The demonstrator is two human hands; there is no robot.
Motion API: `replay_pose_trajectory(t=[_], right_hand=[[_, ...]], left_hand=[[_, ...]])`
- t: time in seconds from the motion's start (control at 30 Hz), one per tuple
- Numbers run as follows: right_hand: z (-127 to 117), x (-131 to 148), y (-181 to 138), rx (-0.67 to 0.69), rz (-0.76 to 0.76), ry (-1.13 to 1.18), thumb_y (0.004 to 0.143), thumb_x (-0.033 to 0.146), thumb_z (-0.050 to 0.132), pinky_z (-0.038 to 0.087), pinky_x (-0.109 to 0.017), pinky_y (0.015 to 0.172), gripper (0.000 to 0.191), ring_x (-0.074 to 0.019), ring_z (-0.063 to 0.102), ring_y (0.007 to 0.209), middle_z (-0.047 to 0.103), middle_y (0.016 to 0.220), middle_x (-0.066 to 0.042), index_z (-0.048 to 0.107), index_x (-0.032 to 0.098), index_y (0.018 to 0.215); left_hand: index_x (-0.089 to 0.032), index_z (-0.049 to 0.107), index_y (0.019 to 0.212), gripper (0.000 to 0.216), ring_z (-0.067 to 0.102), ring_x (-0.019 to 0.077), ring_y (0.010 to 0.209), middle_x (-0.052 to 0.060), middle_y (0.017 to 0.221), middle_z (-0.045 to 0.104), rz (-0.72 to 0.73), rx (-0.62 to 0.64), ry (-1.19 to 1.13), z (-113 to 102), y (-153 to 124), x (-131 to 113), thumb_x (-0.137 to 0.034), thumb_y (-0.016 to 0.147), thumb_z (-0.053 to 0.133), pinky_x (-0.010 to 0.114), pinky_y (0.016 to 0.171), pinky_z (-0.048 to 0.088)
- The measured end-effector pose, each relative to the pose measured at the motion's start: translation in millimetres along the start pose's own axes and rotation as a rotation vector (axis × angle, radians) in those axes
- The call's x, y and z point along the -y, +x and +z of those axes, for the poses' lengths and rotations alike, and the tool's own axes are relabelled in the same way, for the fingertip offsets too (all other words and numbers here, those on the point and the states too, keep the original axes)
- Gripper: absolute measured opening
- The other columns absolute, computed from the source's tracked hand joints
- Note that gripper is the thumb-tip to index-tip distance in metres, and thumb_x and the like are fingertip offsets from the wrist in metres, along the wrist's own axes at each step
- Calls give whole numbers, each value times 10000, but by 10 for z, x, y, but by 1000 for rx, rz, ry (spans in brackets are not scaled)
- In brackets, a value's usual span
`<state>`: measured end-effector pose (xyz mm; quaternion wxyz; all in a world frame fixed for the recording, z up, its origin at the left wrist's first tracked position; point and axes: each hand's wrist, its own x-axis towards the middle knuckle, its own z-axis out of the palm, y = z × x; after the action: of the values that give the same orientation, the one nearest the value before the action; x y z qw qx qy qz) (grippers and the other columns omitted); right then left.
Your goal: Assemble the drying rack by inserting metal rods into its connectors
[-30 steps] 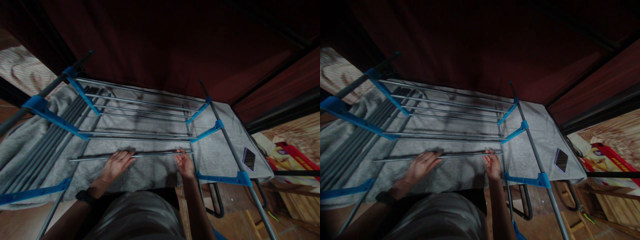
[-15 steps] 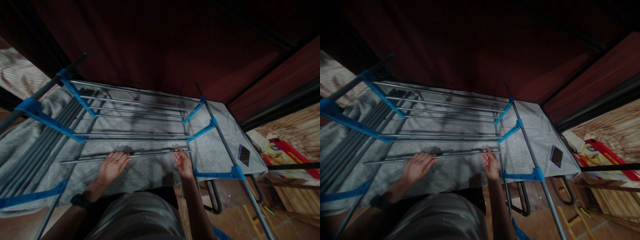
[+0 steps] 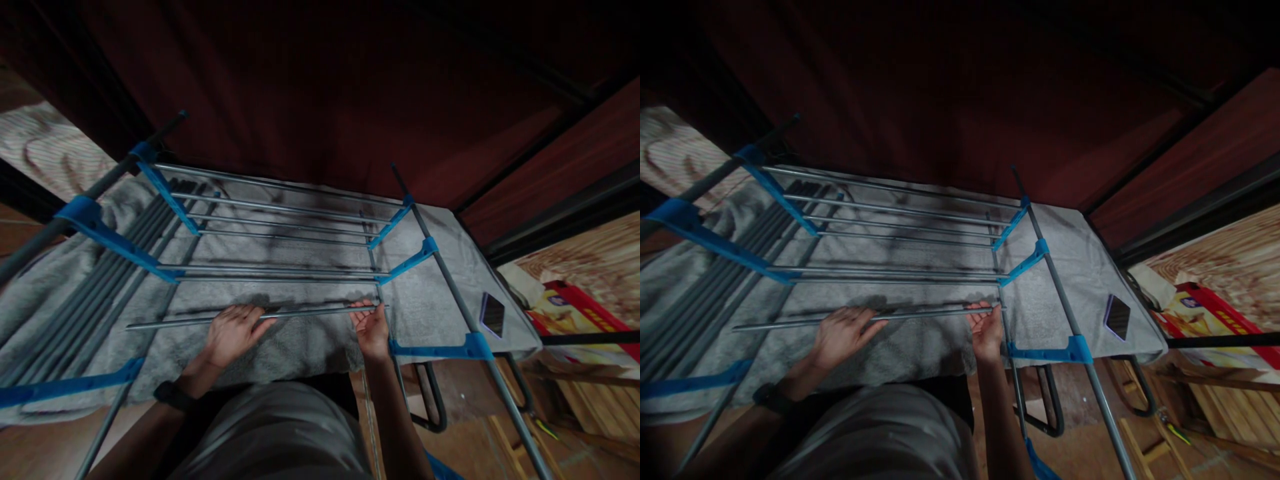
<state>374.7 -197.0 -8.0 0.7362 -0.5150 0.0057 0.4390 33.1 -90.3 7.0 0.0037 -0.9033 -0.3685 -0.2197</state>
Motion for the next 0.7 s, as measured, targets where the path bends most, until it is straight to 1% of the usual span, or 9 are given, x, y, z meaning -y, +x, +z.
replay_pose_trajectory(t=[0.23,0.37,0.47,0.53,0.6,0.67,0.7], right_hand=[[-75,-56,49,-8,-7,6,910,762,665,636,-421,894,480,-221,769,811,768,804,4,658,290,822],[-113,-46,84,11,-32,-24,921,761,645,643,-433,912,475,-223,771,813,763,787,13,665,296,824],[-113,-26,83,18,-12,-49,920,738,654,641,-433,950,453,-220,773,830,773,807,7,676,295,827],[-95,-23,60,27,27,-60,898,653,723,640,-422,961,373,-219,778,859,789,842,-4,690,285,847],[-70,-39,25,37,85,-67,856,516,797,642,-410,950,264,-220,782,882,802,872,-18,705,268,868],[-48,-66,-9,45,141,-72,833,412,815,648,-403,934,189,-220,783,881,808,881,-27,711,259,870],[-42,-80,-20,47,160,-73,837,392,810,652,-405,929,168,-220,784,877,808,878,-27,710,260,864]], left_hand=[[-253,695,851,383,716,236,740,59,734,713,-2,26,49,-45,1,-87,-509,1087,537,376,733,516],[-243,704,845,410,717,243,737,65,716,701,-11,47,57,-68,16,-121,-514,1094,523,376,722,504],[-239,704,843,411,717,240,738,64,728,709,-14,75,61,-67,35,-120,-505,1100,523,374,726,492],[-234,708,858,395,722,239,764,66,762,726,2,84,47,-59,51,-118,-488,1102,530,376,748,491],[-226,717,890,363,726,241,803,73,818,747,31,85,22,-53,69,-125,-462,1103,541,382,776,493],[-223,724,931,325,724,245,846,80,869,757,44,85,1,-54,86,-138,-436,1103,549,390,805,493],[-224,728,958,304,722,246,865,82,887,758,47,88,-6,-58,92,-145,-422,1104,549,394,818,492]])
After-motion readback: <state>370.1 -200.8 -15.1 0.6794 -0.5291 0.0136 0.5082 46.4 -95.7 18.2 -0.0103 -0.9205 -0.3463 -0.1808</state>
